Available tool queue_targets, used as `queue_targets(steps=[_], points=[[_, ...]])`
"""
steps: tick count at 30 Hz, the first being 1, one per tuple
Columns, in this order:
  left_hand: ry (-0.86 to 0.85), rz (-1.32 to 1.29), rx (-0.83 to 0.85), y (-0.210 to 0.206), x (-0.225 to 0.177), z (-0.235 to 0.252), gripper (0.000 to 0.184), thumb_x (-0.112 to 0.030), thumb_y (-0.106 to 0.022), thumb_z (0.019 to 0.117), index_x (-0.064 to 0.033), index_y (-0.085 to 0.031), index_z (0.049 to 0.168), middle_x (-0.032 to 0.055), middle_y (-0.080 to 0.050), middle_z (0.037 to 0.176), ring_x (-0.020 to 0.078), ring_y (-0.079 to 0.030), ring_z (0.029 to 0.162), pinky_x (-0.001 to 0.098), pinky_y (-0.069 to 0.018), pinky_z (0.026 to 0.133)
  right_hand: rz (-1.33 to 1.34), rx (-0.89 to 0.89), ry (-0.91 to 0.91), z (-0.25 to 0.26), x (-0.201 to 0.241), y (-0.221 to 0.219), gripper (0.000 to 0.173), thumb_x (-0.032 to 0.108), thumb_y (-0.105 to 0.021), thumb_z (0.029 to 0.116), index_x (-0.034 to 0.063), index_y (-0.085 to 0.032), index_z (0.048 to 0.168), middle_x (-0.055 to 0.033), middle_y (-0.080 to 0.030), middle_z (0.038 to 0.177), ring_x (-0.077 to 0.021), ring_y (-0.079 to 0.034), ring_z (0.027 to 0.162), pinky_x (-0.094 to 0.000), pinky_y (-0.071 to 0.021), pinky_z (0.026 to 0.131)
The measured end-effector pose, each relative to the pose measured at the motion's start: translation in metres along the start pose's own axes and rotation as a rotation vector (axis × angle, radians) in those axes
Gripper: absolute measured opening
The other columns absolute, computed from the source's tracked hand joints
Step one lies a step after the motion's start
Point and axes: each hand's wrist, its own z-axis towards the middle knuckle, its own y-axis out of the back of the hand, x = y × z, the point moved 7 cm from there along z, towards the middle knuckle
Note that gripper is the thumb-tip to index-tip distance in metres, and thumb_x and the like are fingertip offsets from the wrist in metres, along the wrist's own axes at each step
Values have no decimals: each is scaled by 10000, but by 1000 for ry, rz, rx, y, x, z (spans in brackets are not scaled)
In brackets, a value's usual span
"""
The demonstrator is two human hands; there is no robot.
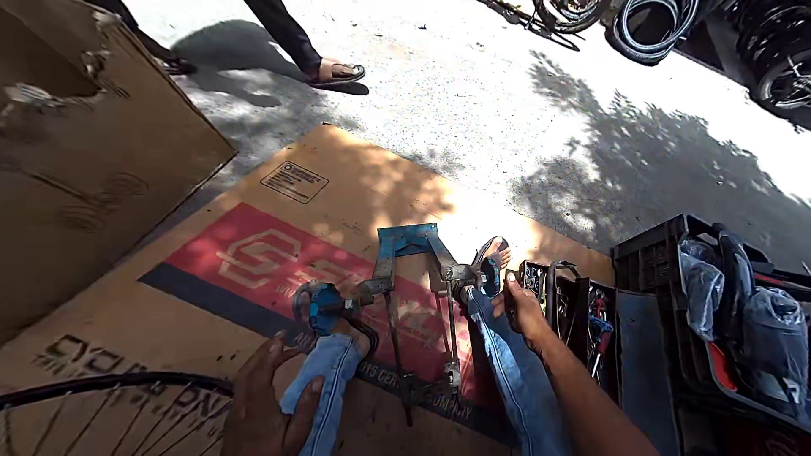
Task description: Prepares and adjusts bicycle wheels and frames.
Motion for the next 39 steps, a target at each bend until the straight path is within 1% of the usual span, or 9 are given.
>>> queue_targets(steps=[5,8,11,19,23,28,33,37,39], points=[[90,125,51,-16,3,56,1032,-756,-309,946,34,-229,1605,311,-167,1662,492,-233,1524,648,-277,1196,-12,-55,-66,9,27,3,728,838,-329,937,323,-582,1385,-23,-672,952,-99,-415,552,-271,-363,488],[97,255,166,-38,-5,52,1015,-786,-266,921,-18,-359,1578,299,-337,1601,486,-505,1356,626,-499,993,-65,-66,-63,17,11,6,740,794,-297,975,227,-678,1262,-32,-600,666,-99,-418,455,-256,-346,431],[-87,318,174,-21,-16,1,931,-741,-411,939,-14,-445,1518,211,-707,1223,352,-703,1092,614,-431,1072,-34,-226,-79,19,-13,18,678,706,-337,1025,128,-689,1058,-21,-479,570,-129,-380,424,-302,-350,415],[-130,402,181,-32,-17,102,1042,-786,-299,916,23,-346,1572,241,-342,1626,417,-360,1493,603,-275,1211,4,-119,0,13,-7,1,607,672,-378,1031,165,-703,1106,4,-460,549,-98,-352,399,-270,-332,392],[-99,388,245,-50,-34,87,1176,-861,-290,858,80,-315,1563,258,-359,1611,427,-346,1498,585,-289,1220,130,-64,52,14,1,2,524,643,-402,1036,320,-554,1420,-5,-702,989,-54,-373,456,-217,-326,416],[258,135,602,-23,-67,-77,1119,-677,-649,888,97,-227,1577,372,-277,1594,477,-583,1274,585,-549,964,-63,-67,125,15,4,-5,540,575,-415,1066,123,-664,908,-27,-446,538,-140,-388,429,-314,-358,432],[208,312,270,18,-47,-10,999,-743,-422,924,18,-347,1568,294,-277,1632,500,-357,1460,656,-338,1144,32,-133,241,18,30,-1,543,440,-414,1091,121,-465,1527,-94,-648,1364,-122,-654,910,-331,-534,753],[98,380,283,-16,-37,78,1063,-761,-328,937,63,-210,1598,261,-243,1660,442,-267,1529,620,-259,1217,31,-149,234,5,23,4,478,413,-396,1113,66,-706,1221,-17,-575,652,-91,-452,461,-270,-407,438],[33,433,357,-43,-44,55,1142,-807,-358,888,91,-237,1584,268,-269,1651,457,-198,1548,599,-235,1240,48,-232,229,-1,17,21,472,399,-401,1113,51,-716,1163,-15,-534,617,-101,-440,472,-284,-394,453]])
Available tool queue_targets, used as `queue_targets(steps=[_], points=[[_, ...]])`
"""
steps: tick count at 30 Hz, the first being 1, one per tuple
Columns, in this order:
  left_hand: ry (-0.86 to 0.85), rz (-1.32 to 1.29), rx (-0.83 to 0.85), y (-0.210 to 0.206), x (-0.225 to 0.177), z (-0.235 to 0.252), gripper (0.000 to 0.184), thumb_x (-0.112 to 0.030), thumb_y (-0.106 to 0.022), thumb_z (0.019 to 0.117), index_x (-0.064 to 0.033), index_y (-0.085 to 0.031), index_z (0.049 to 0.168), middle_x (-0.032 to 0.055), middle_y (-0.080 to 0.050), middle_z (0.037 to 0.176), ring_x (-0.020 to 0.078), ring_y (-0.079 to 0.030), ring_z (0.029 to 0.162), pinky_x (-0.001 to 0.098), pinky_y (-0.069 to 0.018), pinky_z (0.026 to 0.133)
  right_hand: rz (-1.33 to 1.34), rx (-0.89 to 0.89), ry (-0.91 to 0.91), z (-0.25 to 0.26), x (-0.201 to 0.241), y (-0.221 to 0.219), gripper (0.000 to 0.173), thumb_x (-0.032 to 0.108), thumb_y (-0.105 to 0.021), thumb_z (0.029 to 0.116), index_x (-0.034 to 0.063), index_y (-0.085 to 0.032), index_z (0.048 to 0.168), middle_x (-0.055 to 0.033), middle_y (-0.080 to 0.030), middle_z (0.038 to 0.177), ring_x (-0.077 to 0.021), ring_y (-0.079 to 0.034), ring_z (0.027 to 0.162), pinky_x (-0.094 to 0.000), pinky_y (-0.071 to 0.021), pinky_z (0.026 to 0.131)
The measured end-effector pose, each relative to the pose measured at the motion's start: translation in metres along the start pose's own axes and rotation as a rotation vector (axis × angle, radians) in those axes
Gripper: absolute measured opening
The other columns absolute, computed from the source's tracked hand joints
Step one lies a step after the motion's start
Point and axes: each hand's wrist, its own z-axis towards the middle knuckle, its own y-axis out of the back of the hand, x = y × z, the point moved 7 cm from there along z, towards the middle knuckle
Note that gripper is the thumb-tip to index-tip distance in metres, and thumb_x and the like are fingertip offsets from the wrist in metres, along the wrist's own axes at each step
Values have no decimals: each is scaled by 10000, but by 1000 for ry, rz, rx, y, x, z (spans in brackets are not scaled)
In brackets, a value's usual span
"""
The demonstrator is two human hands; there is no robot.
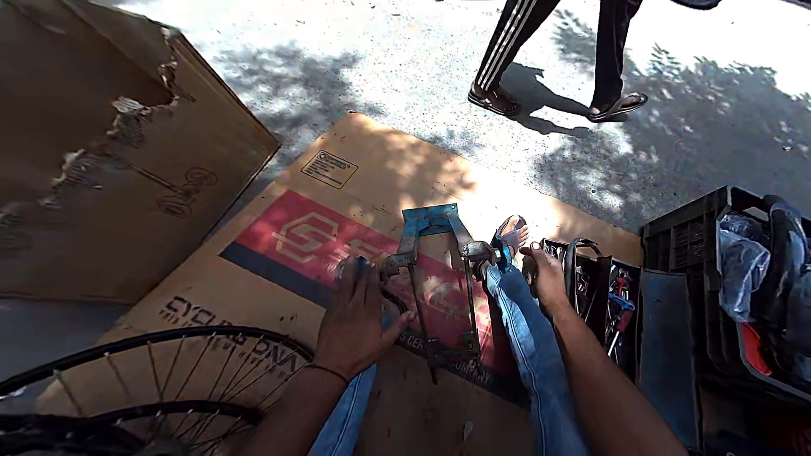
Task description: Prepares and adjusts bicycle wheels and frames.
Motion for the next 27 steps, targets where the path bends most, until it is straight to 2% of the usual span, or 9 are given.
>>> queue_targets(steps=[2,4,7,10,12,16,21,25,27], points=[[37,-35,16,-1,-29,-40,1171,-820,-421,865,77,-229,1593,270,-293,1640,439,-340,1497,565,-375,1173,4,36,-4,7,0,7,454,408,-407,1107,66,-629,1308,-74,-741,1015,-115,-672,771,-336,-560,725],[65,-167,10,19,-50,-86,1120,-757,-554,876,39,-232,1596,312,-356,1577,414,-650,1187,540,-598,853,72,114,-82,13,-8,-8,489,466,-383,1099,154,-521,1450,-43,-709,1214,-35,-528,596,-220,-437,528],[88,-177,-50,43,-30,-110,1037,-693,-598,890,34,-303,1567,367,-292,1585,519,-478,1348,623,-457,1043,163,209,-189,13,-11,-29,499,527,-336,1094,201,-604,1360,-18,-721,925,-34,-326,406,-194,-277,373],[118,-32,-174,53,13,-63,1136,-808,-424,854,54,-282,1582,329,-201,1646,530,-230,1510,669,-267,1182,-54,141,-118,13,-13,-20,502,487,-409,1094,98,-724,1137,3,-491,598,-92,-343,432,-270,-332,428],[72,6,-182,45,28,-19,1167,-823,-410,848,48,-225,1603,285,-204,1664,475,-201,1540,636,-246,1211,-28,102,-117,9,-9,-19,498,458,-397,1107,76,-703,1197,-14,-598,651,-74,-376,410,-242,-324,391],[-11,80,-30,2,24,8,1171,-763,-590,792,51,-294,1580,253,-251,1660,421,-307,1516,575,-311,1197,137,112,-121,16,-11,-22,507,516,-339,1098,215,-516,1465,-38,-713,1241,-62,-400,449,-225,-315,397],[62,35,-87,29,-1,-77,1076,-678,-659,826,-29,-297,1605,214,-231,1679,394,-214,1557,592,-277,1217,86,253,14,19,-8,-21,457,488,-472,1067,221,-573,1424,37,-732,1120,-14,-434,489,-182,-336,422],[319,23,-215,74,2,-183,866,-545,-675,884,-122,-380,1580,181,-277,1667,354,-269,1543,560,-322,1211,-11,297,2,13,-9,-36,299,472,-517,1055,260,-635,1231,73,-563,703,-26,-393,431,-204,-372,390],[489,42,-291,93,10,-243,792,-548,-648,898,-112,-457,1531,209,-339,1632,386,-313,1520,593,-335,1193,-117,277,60,17,-12,-17,387,326,-609,1028,193,-592,1391,41,-665,922,-11,-538,594,-207,-487,525]])
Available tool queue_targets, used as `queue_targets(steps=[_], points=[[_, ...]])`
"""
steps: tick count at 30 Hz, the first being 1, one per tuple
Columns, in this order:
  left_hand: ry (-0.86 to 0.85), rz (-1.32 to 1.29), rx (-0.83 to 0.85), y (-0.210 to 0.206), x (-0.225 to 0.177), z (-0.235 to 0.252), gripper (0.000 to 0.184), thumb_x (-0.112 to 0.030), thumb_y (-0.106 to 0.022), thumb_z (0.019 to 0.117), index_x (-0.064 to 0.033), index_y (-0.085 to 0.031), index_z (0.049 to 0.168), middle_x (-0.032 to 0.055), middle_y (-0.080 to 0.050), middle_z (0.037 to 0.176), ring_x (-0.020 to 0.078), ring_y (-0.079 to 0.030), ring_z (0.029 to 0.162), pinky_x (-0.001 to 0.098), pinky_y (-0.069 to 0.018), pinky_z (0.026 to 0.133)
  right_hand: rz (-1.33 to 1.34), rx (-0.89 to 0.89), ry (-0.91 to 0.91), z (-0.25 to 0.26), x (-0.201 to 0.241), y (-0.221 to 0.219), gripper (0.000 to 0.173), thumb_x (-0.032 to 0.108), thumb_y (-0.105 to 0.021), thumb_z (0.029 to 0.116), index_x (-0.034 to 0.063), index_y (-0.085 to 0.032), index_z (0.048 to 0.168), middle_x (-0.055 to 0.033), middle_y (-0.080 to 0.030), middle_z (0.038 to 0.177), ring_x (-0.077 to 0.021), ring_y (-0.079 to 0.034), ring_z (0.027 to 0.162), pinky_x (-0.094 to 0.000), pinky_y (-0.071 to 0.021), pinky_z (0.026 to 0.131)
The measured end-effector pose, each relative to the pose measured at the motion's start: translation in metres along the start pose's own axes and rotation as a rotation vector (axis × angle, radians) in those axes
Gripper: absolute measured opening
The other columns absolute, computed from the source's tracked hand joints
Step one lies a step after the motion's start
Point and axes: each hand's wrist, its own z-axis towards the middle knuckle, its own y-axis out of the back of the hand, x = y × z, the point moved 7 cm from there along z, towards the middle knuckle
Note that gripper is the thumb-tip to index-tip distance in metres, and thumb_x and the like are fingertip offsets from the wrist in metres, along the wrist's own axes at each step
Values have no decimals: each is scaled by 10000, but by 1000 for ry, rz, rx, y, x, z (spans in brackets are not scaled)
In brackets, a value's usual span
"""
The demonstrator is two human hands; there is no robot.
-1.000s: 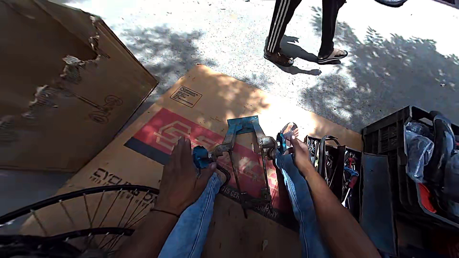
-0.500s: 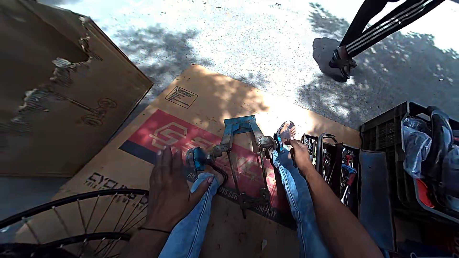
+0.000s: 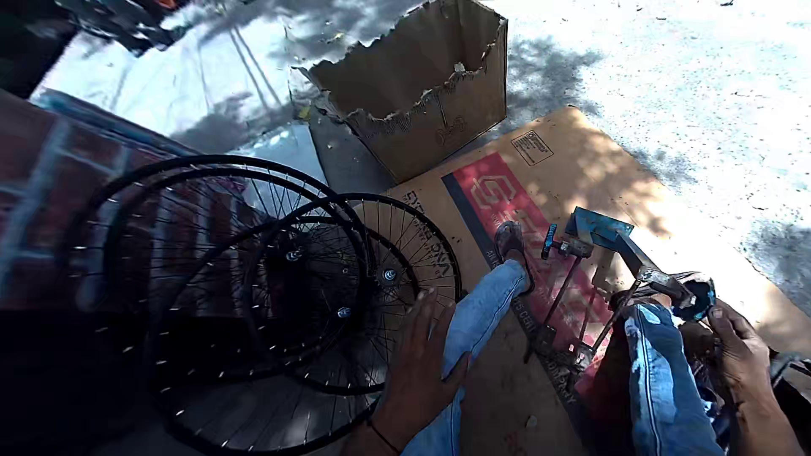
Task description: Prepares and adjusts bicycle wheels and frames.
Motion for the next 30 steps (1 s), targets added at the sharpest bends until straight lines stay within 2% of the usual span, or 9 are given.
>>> queue_targets(steps=[2,4,9,11,13,16,20,24,30], points=[[196,46,-82,34,44,-40,809,-567,-626,891,-52,-484,1498,260,-330,1620,441,-303,1511,632,-312,1190,-153,21,20,-5,-6,19,620,169,-763,886,125,-531,1459,-67,-698,1188,-94,-664,846,-305,-574,697],[429,91,-140,65,96,-71,890,-602,-598,880,-8,-434,1522,303,-285,1622,502,-264,1504,679,-276,1175,-245,2,64,-13,-13,32,772,105,-842,748,46,-523,1448,-151,-677,1246,-173,-675,962,-382,-590,767],[1119,-245,-299,86,208,-111,1072,-344,-808,869,32,-128,1608,334,-287,1594,476,-338,1465,632,-307,1177,-176,-109,179,-63,26,18,705,-70,-755,779,-80,-468,1423,-198,-644,1283,-119,-670,1081,-268,-584,883],[1256,-380,-309,71,231,-114,1013,-262,-851,844,33,-219,1579,340,-377,1530,460,-419,1405,605,-369,1141,-144,-101,256,-89,37,9,723,-114,-689,755,-134,-430,1430,-253,-581,1357,-162,-633,1186,-284,-560,971],[1300,-335,-281,69,243,-110,916,-206,-877,808,36,-358,1523,368,-460,1426,505,-484,1314,643,-409,1079,-171,-89,305,-115,40,2,691,-95,-613,777,-155,-408,1434,-285,-519,1419,-189,-587,1242,-310,-544,982],[1267,-322,-268,69,260,-103,819,-133,-845,831,29,-408,1504,320,-565,1309,466,-561,1193,639,-439,1022,-215,-123,316,-141,40,-4,612,-74,-541,809,-117,-458,1414,-238,-550,1406,-165,-611,1158,-321,-572,791],[1171,-209,-271,75,267,-91,634,-58,-835,792,17,-593,1373,346,-488,1417,507,-450,1344,657,-374,1100,-166,-106,361,-155,43,-13,615,-81,-534,810,-120,-450,1418,-225,-548,1403,-130,-609,1148,-291,-569,797],[1166,-602,-410,60,251,-78,683,139,-717,804,34,-416,1409,194,-655,1276,299,-665,1096,490,-555,890,-175,-62,381,-165,47,-33,597,-87,-544,780,-159,-468,1368,-259,-542,1381,-166,-577,1229,-304,-549,932],[1043,-562,-296,68,200,-42,739,35,-700,870,-26,-336,1511,122,-717,1205,291,-692,1061,544,-550,874,-232,-39,375,-176,55,-53,508,-100,-573,809,-131,-545,1316,-240,-592,1338,-120,-646,1070,-255,-579,766]])
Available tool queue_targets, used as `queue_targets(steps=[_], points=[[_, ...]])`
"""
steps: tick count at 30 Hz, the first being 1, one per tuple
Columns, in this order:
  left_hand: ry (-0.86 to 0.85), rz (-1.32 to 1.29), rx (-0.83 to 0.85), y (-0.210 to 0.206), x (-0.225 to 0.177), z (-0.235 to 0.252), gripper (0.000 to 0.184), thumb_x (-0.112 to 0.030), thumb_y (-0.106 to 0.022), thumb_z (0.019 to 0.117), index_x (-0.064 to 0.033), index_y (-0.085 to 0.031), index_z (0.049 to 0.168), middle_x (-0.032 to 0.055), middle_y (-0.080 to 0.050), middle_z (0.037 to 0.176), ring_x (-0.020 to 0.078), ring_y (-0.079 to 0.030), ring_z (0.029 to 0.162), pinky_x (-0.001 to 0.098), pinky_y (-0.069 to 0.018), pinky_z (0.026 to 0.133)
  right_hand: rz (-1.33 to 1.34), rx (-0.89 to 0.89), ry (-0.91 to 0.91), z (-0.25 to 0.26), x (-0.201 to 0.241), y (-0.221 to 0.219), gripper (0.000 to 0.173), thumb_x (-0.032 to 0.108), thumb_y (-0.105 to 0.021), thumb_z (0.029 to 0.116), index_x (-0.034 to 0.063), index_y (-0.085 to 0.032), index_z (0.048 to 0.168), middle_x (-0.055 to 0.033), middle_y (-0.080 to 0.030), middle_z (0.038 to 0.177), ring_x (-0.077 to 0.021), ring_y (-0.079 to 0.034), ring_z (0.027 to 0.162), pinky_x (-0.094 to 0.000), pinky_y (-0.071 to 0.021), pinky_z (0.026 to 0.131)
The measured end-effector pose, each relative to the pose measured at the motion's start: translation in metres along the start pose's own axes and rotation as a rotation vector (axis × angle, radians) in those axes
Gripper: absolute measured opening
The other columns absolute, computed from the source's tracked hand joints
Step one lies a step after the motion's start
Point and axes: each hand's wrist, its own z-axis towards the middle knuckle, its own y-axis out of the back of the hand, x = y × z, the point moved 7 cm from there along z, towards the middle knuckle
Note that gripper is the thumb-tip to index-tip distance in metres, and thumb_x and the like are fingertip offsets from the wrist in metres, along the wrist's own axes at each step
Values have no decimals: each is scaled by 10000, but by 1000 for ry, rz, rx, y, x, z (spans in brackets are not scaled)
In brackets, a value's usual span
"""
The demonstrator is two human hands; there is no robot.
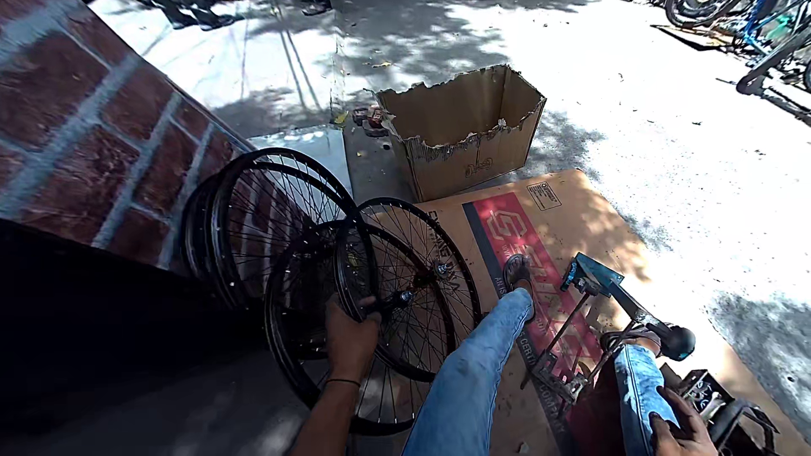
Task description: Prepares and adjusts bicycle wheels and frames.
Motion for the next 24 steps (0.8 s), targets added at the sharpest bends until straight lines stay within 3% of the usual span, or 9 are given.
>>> queue_targets(steps=[5,10,13,16,18,20,21,23,24], points=[[-4,500,172,6,-46,11,640,-299,-730,945,23,-454,1424,292,-658,1158,483,-647,1069,703,-484,891,91,167,82,-42,55,-62,460,18,-741,852,-87,-610,1280,-179,-656,1277,-79,-648,764,-246,-565,623],[-176,452,214,-6,-68,35,664,-348,-790,910,-7,-491,1395,249,-678,1027,431,-663,954,686,-493,853,327,382,173,-82,136,-166,407,119,-817,821,24,-705,1201,-108,-691,1268,-23,-573,622,-186,-470,492],[-229,224,346,-28,-91,43,682,-285,-780,930,-65,-428,1471,189,-706,1045,327,-699,894,588,-563,807,202,488,192,-80,182,-220,572,312,-878,785,74,-692,1270,-83,-656,1340,-49,-616,726,-220,-510,548],[-232,-35,545,-62,-126,29,592,-184,-718,974,-76,-385,1451,138,-726,983,222,-721,806,397,-601,719,-150,631,186,-60,217,-276,948,614,-870,685,148,-570,1454,-87,-522,1517,-212,-705,1009,-423,-617,706],[-265,-158,704,-85,-153,12,588,-169,-665,1007,-105,-360,1505,130,-740,1023,211,-735,847,363,-608,753,-334,726,163,-39,233,-311,1073,665,-854,676,181,-461,1548,-92,-441,1583,-275,-702,1015,-496,-606,753],[-372,-125,864,-108,-178,-12,651,-234,-641,1025,-140,-318,1583,125,-725,1147,216,-729,920,391,-611,817,-429,687,125,-18,239,-326,944,593,-815,753,134,-474,1503,-109,-589,1410,-306,-709,903,-542,-584,722],[-462,-19,873,-114,-189,-20,656,-291,-628,1034,-135,-322,1594,114,-711,1193,211,-721,944,412,-605,840,-439,603,120,-4,239,-325,766,543,-785,788,100,-561,1371,-115,-688,1179,-314,-704,832,-552,-566,676],[-725,336,638,-107,-200,-17,558,-477,-547,1043,-164,-516,1503,25,-692,1284,168,-676,1114,449,-553,957,-434,462,78,25,235,-313,523,467,-737,828,89,-621,1170,-110,-690,884,-316,-679,736,-560,-530,600],[-815,501,437,-94,-196,-6,563,-540,-511,1032,-181,-567,1462,44,-617,1410,233,-575,1296,530,-449,1077,-410,432,26,38,231,-302,512,446,-729,850,80,-614,1190,-129,-680,863,-335,-672,745,-584,-524,605]])
